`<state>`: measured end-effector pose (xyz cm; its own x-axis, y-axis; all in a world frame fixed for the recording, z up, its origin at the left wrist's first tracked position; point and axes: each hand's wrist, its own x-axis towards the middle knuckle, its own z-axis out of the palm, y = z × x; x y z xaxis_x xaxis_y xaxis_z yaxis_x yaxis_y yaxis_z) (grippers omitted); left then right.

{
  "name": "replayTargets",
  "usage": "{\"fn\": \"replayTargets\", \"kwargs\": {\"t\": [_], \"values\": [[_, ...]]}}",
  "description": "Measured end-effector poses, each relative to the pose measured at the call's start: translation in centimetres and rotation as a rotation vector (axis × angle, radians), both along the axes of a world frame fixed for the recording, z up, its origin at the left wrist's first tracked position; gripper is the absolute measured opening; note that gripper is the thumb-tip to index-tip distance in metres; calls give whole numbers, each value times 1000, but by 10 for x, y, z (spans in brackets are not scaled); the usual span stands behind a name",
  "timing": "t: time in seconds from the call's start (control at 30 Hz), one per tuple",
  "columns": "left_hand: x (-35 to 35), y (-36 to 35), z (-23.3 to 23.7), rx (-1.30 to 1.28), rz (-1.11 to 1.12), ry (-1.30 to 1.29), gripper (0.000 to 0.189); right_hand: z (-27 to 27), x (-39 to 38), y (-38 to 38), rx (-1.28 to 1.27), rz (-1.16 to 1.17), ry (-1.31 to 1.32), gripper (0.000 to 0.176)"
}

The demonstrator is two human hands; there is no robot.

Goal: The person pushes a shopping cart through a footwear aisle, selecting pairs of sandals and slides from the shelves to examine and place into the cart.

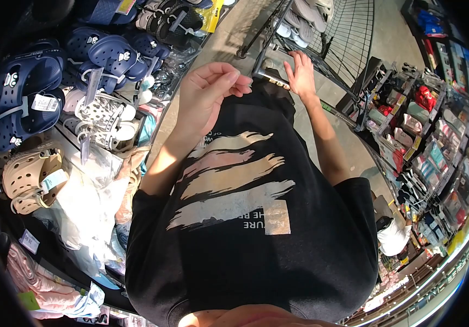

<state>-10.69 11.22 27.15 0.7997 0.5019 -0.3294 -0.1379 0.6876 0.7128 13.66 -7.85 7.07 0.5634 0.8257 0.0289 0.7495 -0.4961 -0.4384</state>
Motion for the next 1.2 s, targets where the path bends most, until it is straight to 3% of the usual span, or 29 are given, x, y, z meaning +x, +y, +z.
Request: {"fn": "replayTargets", "kwargs": {"t": [1.03, 1.2], "values": [[1, -5, 3, 37, 133, 30, 14, 1, 0, -1, 9, -5, 15, 41], [4, -4, 1, 21, 140, 43, 28, -1, -2, -1, 28, 0, 6, 40]]}}
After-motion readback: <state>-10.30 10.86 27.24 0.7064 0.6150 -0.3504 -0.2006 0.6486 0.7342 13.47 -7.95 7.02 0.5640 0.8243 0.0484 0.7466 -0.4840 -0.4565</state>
